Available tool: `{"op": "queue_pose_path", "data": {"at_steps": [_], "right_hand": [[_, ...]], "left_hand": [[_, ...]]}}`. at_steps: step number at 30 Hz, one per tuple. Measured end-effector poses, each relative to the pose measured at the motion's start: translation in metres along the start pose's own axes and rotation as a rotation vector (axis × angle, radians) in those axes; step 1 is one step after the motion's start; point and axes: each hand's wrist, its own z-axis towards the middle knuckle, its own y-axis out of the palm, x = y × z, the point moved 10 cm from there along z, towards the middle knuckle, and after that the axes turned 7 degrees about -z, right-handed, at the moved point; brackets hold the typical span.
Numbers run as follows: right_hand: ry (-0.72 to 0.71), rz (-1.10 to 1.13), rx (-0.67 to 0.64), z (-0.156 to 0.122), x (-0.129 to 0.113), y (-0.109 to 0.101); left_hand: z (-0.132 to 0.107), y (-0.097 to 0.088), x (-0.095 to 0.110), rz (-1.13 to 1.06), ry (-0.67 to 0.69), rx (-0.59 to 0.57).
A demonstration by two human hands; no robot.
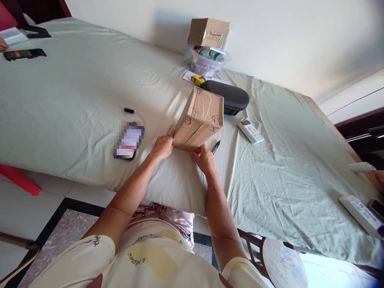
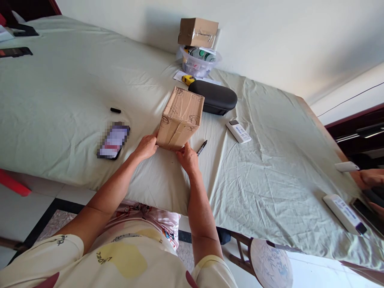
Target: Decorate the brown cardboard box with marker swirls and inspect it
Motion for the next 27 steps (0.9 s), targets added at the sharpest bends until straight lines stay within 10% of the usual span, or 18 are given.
{"op": "queue_pose_path", "data": {"at_steps": [20,27], "right_hand": [[-0.04,-0.017,-0.027,-0.001,0.001,-0.002],[-0.103,0.106,0.406,-0.016,-0.011,-0.059]], "left_hand": [[-0.002,-0.003,0.003,0.028,-0.025,-0.011],[-0.008,-0.029,0.023,-0.144,0.142,0.286]]}}
